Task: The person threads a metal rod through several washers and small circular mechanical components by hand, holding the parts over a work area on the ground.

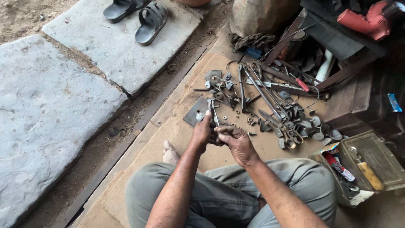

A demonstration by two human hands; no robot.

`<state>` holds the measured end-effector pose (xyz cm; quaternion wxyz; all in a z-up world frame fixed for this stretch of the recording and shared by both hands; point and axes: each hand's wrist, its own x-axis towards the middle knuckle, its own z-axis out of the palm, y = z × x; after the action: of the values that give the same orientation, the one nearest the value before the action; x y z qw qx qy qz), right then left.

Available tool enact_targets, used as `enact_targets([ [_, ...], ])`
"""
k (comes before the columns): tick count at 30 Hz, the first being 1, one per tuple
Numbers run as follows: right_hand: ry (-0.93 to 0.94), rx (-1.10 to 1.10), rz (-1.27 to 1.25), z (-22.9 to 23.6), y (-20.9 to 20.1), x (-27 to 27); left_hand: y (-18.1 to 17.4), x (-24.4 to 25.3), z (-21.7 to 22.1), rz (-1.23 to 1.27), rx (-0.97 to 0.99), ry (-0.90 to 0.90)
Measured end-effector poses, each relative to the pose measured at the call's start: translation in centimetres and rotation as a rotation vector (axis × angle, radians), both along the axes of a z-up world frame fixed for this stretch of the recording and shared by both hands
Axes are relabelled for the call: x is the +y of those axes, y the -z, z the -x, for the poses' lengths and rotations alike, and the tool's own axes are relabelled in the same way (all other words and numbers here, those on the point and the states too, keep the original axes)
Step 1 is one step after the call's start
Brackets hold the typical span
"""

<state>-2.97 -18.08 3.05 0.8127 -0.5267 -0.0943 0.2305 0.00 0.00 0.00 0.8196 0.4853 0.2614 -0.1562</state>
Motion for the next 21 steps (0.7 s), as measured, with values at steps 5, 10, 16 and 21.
enact_targets([
  [5, 0.082, -0.020, 0.101, 0.8, -4.0, 2.3, -2.5, 0.0, 0.4, -0.009, -0.026, 0.043],
  [10, 0.184, 0.015, 0.175, 1.2, -5.6, 4.5, -3.0, 0.2, 0.6, -0.056, -0.053, 0.009],
  [16, 0.140, 0.133, 0.273, 0.7, -4.8, 3.2, -3.6, 0.2, 0.8, -0.038, -0.034, 0.058],
  [21, 0.089, 0.288, 0.302, -1.3, -3.0, 0.0, -4.3, 0.1, 0.9, -0.027, -0.004, 0.094],
])
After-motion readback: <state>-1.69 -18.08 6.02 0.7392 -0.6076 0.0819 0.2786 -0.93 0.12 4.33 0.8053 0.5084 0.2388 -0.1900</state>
